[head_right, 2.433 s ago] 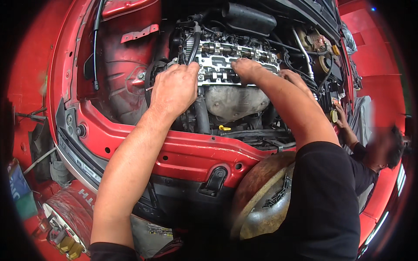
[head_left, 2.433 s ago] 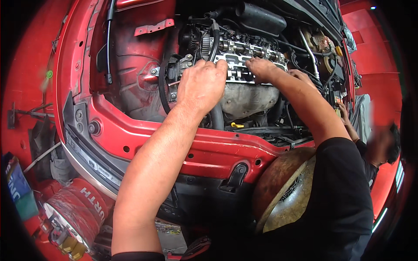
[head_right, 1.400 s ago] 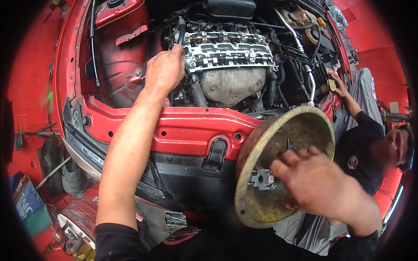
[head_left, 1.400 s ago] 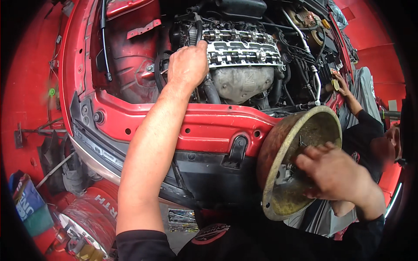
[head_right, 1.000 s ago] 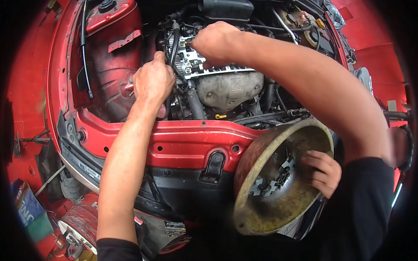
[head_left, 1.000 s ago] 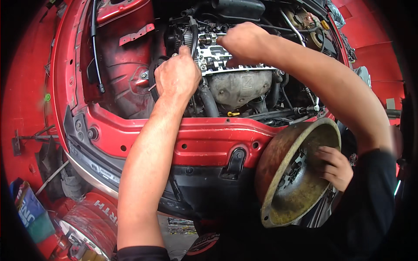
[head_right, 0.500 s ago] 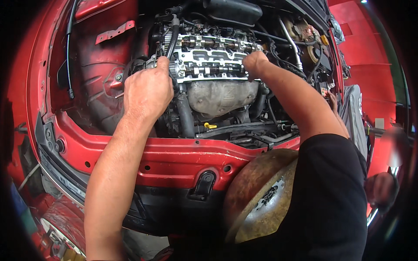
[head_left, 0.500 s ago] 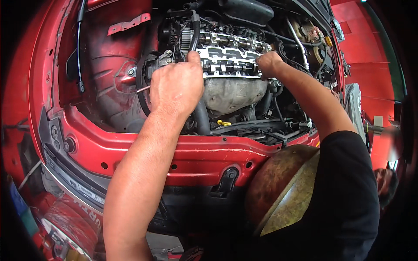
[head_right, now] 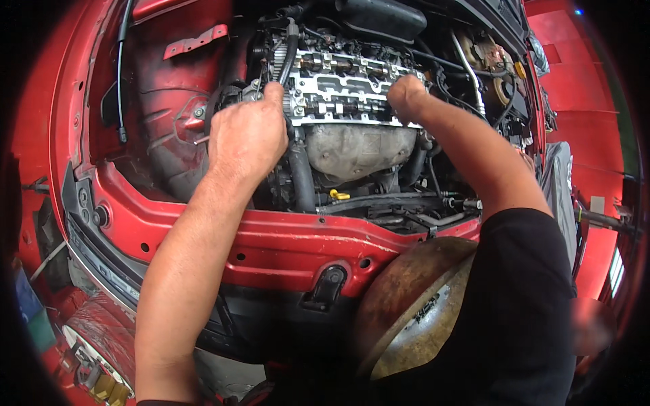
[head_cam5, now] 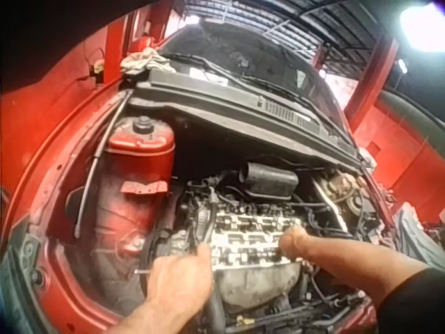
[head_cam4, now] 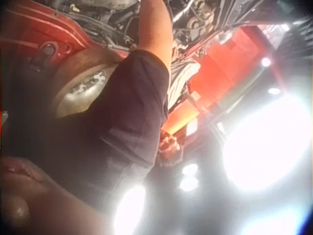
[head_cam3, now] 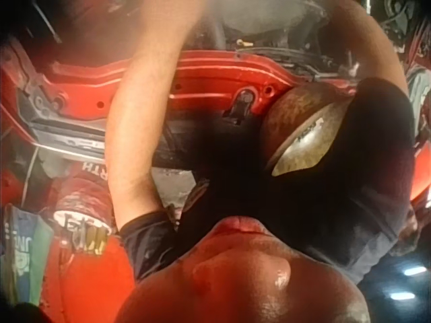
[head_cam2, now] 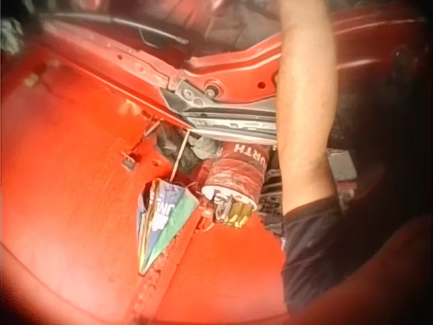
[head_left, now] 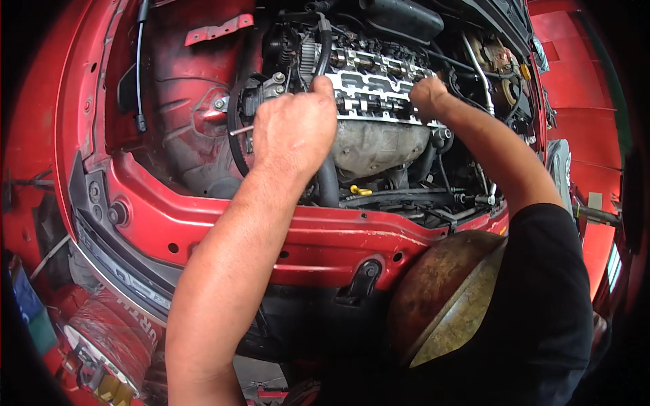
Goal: The person works on a car engine with the hood open, using a wrench to loosen bolts on the valve cover. They remove the valve cover and place it on a workbench. The person then uses a cloth to wipe the engine surface and the removed cover.
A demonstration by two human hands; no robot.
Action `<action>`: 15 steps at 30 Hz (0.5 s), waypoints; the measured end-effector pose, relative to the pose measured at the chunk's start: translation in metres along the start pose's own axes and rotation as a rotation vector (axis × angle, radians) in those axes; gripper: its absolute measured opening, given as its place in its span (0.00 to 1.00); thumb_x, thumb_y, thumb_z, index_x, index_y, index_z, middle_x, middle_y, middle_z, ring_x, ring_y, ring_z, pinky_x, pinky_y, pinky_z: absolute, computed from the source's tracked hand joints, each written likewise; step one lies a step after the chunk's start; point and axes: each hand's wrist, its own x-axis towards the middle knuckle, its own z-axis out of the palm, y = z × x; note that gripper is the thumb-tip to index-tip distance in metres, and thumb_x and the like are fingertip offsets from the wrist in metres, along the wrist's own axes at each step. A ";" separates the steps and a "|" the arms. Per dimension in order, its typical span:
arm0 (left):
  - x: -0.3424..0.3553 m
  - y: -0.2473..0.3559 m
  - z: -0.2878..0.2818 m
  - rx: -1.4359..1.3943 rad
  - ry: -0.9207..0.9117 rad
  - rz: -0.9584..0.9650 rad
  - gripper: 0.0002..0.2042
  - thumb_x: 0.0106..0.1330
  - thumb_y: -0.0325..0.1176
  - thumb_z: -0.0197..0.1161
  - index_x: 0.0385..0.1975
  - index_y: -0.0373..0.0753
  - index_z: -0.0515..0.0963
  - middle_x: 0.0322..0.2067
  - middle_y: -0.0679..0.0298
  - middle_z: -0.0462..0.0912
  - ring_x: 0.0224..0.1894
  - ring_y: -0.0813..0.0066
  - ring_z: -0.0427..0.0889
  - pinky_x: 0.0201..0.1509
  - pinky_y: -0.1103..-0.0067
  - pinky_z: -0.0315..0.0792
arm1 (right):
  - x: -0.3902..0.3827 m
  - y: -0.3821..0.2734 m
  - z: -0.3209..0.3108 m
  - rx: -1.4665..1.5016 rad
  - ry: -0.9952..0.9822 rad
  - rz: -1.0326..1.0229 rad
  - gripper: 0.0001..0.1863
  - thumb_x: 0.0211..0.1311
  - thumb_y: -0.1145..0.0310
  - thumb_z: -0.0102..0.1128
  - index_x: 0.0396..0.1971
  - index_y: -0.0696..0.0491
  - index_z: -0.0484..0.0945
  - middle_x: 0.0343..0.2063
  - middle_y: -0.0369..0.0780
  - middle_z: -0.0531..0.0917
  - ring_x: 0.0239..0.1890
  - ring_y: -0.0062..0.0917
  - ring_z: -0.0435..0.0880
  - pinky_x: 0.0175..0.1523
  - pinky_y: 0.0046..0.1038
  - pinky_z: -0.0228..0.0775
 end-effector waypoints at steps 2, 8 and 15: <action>0.000 0.000 0.001 -0.004 -0.005 0.002 0.12 0.61 0.25 0.55 0.45 0.33 0.74 0.27 0.48 0.86 0.34 0.48 0.88 0.42 0.57 0.81 | -0.023 0.008 -0.018 0.010 0.050 0.008 0.21 0.45 0.49 0.79 0.35 0.47 0.91 0.37 0.36 0.91 0.43 0.29 0.90 0.49 0.33 0.83; 0.002 -0.005 0.005 0.094 0.100 0.061 0.11 0.63 0.27 0.56 0.43 0.33 0.75 0.28 0.46 0.87 0.35 0.45 0.88 0.42 0.55 0.81 | -0.155 0.032 -0.100 0.236 0.427 0.019 0.19 0.57 0.50 0.71 0.30 0.53 0.89 0.31 0.45 0.89 0.33 0.37 0.90 0.38 0.38 0.83; 0.001 -0.002 -0.002 0.096 0.043 0.014 0.15 0.67 0.30 0.52 0.50 0.33 0.75 0.36 0.44 0.88 0.43 0.45 0.88 0.50 0.55 0.80 | -0.416 -0.034 -0.100 0.898 0.489 0.195 0.24 0.42 0.64 0.73 0.42 0.59 0.83 0.32 0.48 0.84 0.34 0.40 0.84 0.43 0.37 0.77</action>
